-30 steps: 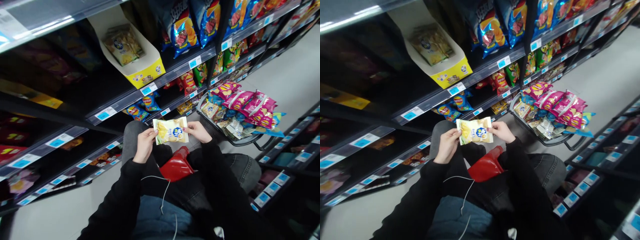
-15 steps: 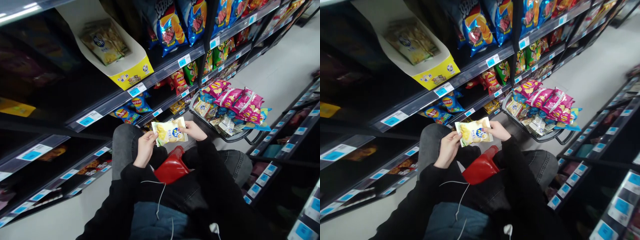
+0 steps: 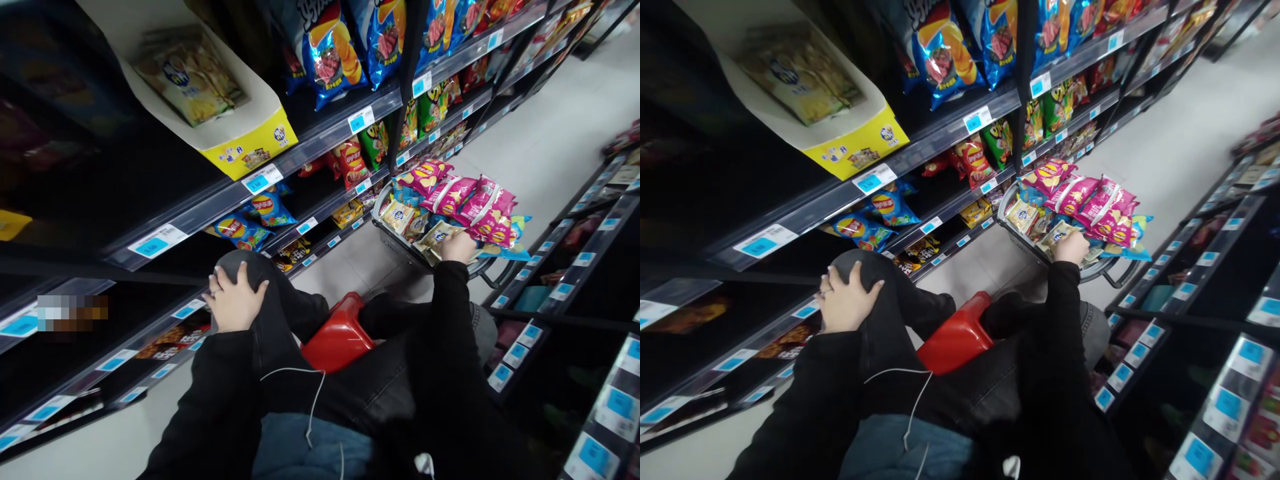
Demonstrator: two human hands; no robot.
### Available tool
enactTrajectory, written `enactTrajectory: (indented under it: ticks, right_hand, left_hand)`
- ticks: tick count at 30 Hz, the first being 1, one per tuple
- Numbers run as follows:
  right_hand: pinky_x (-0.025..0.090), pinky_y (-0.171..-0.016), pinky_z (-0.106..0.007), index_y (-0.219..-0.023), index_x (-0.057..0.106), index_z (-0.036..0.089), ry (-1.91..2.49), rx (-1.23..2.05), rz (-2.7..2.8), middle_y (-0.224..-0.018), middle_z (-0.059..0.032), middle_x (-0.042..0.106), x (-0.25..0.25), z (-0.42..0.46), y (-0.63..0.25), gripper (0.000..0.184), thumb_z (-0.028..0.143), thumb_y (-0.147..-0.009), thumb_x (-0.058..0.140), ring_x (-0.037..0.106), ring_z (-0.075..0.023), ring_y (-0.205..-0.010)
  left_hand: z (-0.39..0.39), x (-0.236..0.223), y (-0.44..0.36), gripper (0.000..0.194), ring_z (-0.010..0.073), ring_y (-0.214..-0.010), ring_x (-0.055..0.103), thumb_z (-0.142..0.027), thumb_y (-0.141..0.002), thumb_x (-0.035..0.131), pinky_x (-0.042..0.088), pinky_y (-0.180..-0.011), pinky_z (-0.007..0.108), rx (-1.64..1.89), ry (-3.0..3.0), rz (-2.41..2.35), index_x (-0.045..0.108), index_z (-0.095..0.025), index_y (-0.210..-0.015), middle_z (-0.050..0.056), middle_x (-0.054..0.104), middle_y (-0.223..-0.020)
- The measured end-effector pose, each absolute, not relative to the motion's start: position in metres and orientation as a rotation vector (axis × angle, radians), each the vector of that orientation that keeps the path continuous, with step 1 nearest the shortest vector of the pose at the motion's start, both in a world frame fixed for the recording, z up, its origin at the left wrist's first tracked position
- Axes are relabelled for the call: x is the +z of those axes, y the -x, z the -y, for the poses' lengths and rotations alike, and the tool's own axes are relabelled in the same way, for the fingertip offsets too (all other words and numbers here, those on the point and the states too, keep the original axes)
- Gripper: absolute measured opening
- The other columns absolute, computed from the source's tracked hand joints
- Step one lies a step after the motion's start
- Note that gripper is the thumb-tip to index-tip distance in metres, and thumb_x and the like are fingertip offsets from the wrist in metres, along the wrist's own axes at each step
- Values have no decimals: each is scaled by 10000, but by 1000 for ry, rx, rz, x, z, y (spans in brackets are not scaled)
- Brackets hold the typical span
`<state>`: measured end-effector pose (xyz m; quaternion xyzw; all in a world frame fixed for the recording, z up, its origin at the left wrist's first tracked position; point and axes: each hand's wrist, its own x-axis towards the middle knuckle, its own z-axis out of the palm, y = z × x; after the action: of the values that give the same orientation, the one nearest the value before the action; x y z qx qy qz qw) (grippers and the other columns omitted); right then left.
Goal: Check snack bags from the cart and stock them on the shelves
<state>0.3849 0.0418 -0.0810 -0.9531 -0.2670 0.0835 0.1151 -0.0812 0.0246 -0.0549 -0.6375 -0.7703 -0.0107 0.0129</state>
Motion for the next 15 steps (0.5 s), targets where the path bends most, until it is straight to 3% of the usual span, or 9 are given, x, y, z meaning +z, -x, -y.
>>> enactTrajectory:
  ticks: [15]
  right_hand:
    - [488, -873, -379, -1084, 584, -14, 2752, 524, 992, -1009, -294, 624, -151, -119, -369, 281, 121, -845, 527, 634, -307, -1038]
  left_hand:
    - [-27, -60, 80, 624, 439, -1355, 250, -482, -891, 405, 294, -995, 596, 87, 1918, 2297, 374, -147, -1416, 293, 227, -1481]
